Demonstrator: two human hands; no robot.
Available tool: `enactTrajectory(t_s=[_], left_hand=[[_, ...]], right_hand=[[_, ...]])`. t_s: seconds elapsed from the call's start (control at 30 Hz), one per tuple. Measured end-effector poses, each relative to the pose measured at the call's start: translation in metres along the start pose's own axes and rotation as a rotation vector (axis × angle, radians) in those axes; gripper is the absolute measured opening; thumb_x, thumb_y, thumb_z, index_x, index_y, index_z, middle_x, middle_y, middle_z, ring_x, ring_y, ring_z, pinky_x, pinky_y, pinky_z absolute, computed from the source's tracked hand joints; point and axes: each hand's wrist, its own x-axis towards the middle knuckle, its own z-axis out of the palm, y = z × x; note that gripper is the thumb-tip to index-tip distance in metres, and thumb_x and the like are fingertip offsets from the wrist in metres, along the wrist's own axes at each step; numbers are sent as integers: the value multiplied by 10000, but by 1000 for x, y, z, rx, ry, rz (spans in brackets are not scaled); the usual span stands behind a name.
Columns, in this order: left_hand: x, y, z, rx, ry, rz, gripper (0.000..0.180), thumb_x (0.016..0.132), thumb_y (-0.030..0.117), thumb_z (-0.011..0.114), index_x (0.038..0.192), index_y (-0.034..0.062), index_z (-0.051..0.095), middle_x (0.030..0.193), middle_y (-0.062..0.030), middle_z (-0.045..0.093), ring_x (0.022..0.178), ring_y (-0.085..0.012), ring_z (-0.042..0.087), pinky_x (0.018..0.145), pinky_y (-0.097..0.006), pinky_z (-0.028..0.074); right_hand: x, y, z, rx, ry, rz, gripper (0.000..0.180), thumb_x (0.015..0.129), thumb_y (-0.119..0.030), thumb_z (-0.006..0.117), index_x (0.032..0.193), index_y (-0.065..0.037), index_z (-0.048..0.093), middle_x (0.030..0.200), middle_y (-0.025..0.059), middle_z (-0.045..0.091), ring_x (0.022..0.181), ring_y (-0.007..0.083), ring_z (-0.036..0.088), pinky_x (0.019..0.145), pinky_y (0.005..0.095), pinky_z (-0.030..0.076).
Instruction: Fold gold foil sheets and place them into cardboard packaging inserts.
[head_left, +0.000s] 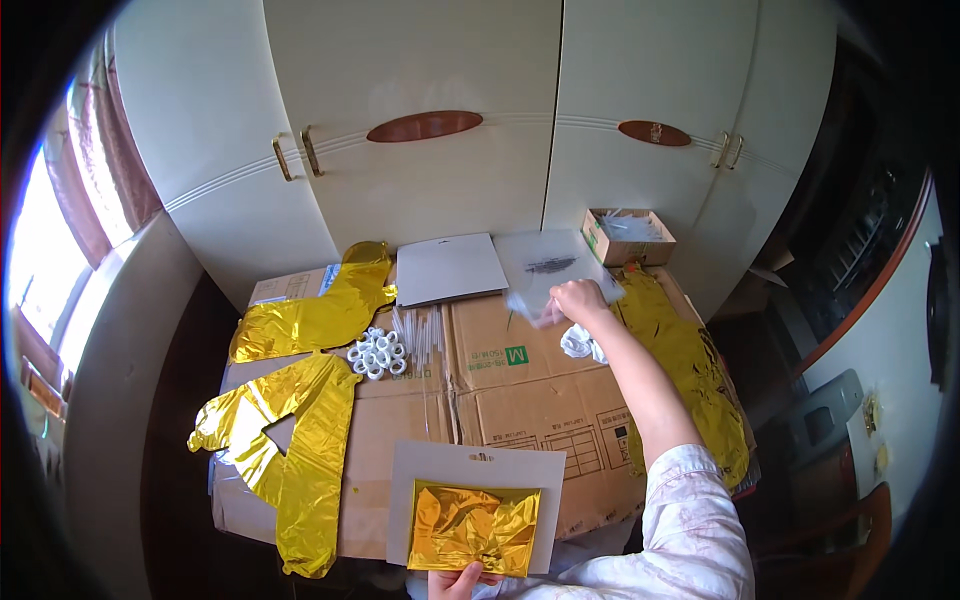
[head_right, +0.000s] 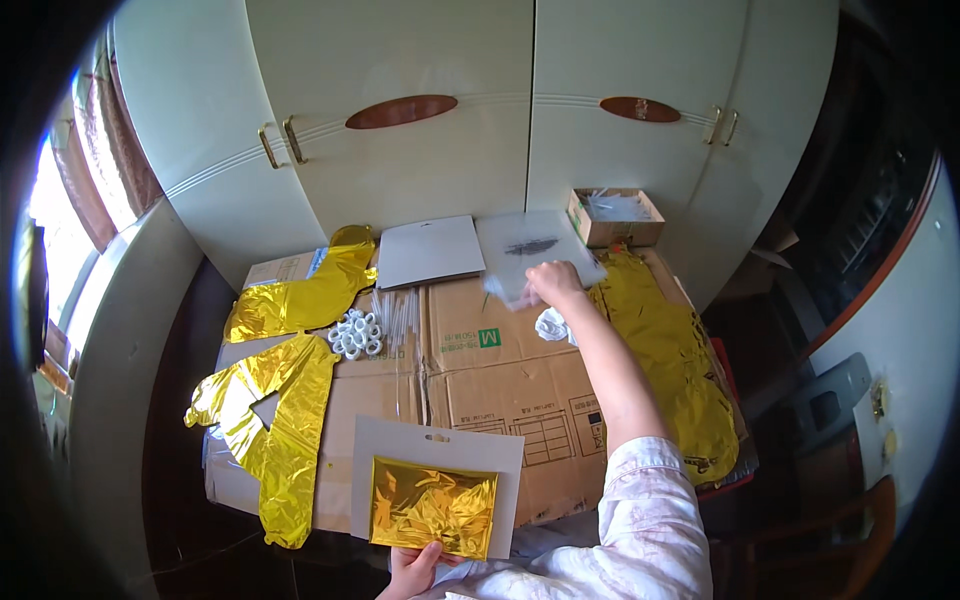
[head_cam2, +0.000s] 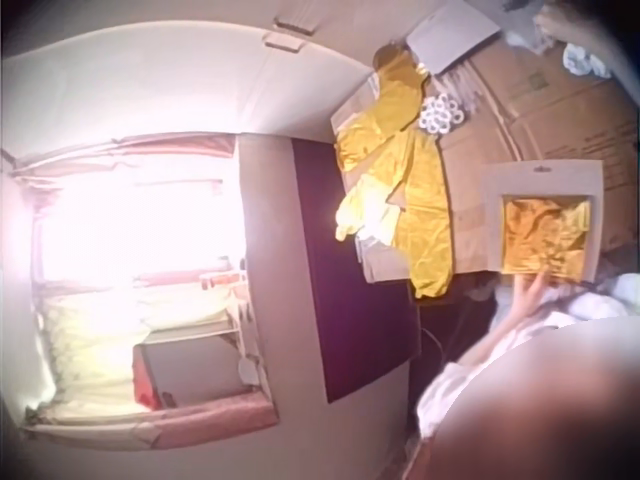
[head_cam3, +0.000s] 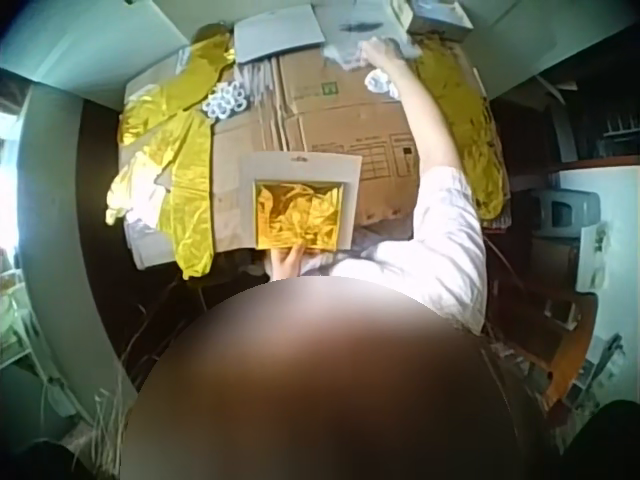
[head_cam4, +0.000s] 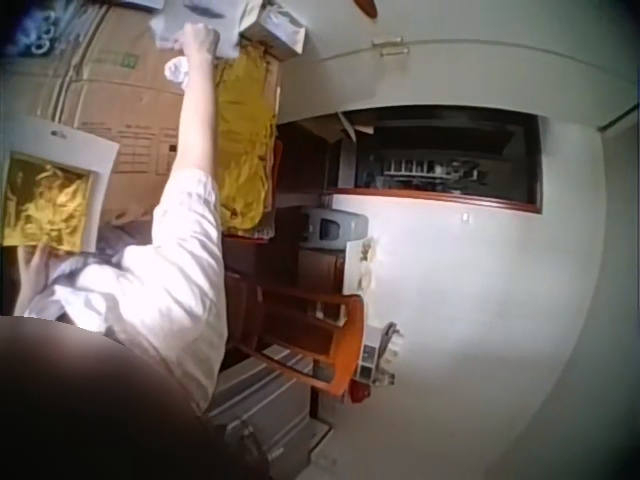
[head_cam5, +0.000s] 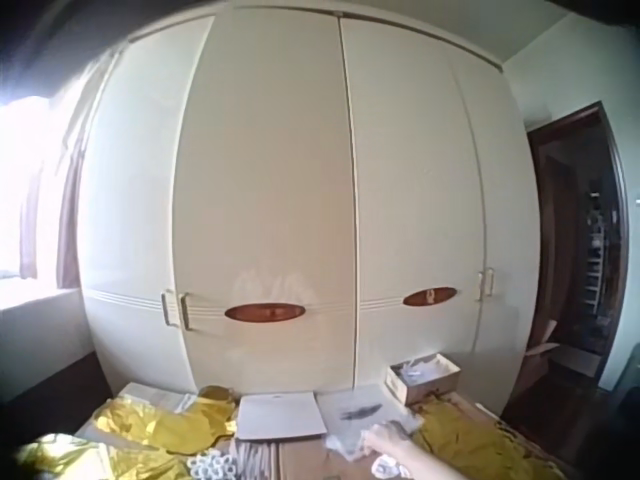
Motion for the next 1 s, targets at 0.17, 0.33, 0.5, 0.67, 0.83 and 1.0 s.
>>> enactTrajectory(t_s=[0.17,0.33,0.5,0.67,0.83,1.0], left_hand=[[-3,-2,-4,5,75,25,281,920,-22,606,1191,10,539,1058,-60,624,909,-154,597,764,-276,507],[0,1,-12,-118,28,-38,272,935,3,580,1202,-1,530,1073,-113,638,889,-195,630,748,-316,538],[9,17,-22,-277,4,28,224,942,72,571,1134,-41,553,959,-197,686,718,-260,703,605,-346,600],[7,32,-23,-335,113,92,231,933,63,584,1135,-42,544,952,-187,680,662,-265,693,570,-337,592],[2,26,-35,-283,121,37,212,938,63,575,1124,-35,546,947,-175,682,662,-254,687,575,-338,578],[-7,20,-40,-247,132,-1,178,941,74,572,1083,-35,566,883,-160,693,651,-234,686,570,-324,572]], right_hand=[[-2,-4,-21,169,387,119,66,799,-144,602,785,-119,662,801,62,698,786,264,680,665,400,544],[-25,-61,-84,86,636,-235,17,714,-100,595,708,-87,584,732,64,651,740,237,639,666,416,476],[-92,-167,-89,110,302,-366,55,761,-97,564,736,-77,609,611,70,619,573,196,652,543,331,513],[-84,-145,-86,189,168,-123,172,856,-204,621,819,-37,635,786,98,655,712,228,676,628,351,569],[-96,-11,9,-168,210,211,141,822,-169,662,802,-29,653,905,129,651,847,291,652,724,434,533],[-96,-14,-13,323,102,330,124,768,-169,729,734,-61,677,827,134,647,807,321,638,672,430,517]])
